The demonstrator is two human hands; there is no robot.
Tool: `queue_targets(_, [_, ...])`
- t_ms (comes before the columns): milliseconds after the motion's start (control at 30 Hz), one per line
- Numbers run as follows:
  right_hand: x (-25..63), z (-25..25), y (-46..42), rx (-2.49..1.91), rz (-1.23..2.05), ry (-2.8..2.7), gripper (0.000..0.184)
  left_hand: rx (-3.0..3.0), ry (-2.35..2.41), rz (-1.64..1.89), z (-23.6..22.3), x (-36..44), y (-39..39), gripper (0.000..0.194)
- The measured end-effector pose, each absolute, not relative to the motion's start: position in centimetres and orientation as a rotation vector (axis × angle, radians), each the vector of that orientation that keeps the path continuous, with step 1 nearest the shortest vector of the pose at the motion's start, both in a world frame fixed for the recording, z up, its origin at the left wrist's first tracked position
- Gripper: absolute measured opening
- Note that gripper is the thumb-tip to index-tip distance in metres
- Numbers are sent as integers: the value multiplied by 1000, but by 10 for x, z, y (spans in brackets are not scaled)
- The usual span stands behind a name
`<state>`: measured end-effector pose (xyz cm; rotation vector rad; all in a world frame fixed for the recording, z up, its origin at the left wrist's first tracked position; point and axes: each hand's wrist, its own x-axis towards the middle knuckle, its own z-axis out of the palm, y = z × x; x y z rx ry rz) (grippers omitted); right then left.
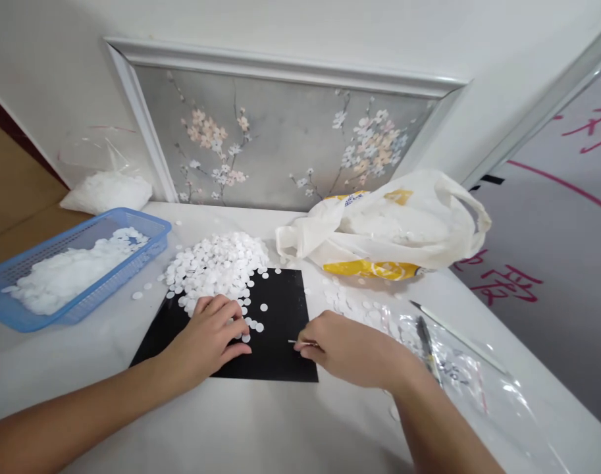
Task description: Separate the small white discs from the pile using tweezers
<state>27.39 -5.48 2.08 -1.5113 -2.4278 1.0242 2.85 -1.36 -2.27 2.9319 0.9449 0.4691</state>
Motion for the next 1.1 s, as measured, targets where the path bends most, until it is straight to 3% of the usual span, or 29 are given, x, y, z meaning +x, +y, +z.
queue_targets(100, [262,27,-60,-1327,1128,-2349,31,2990,956,496,-29,32,-11,14])
queue_targets(233, [242,14,-51,-1057,1898,-1937,24,3106,714,453,-29,27,-10,19])
queue_targets(267, [242,8,-47,-1138,1955,-1782,19,3063,709,464,-27,25,-11,21])
queue_targets(400, [254,-5,-37,-1489,1578,-1518,15,2385,1021,654,-8,22,-20,20])
queue_targets(533, [256,-6,-38,-1301,1910,-1573,18,1438,1094,651,-1,21,-27,20])
queue_targets(633, [252,-8,-41,-1554,1477,-1662,10,1085,1013,641,-7,20,-28,26])
queue_targets(700, [248,-8,-42,-1700,1145,-1700,18,970,995,628,-12,20,-29,31])
queue_targets(833, [237,-1,-48,-1832,906,-1918,24,836,968,646,-16,20,-28,29])
queue_targets(1100, [217,-17,-54,-1570,711,-2067,44,738,938,675,-17,18,-25,32])
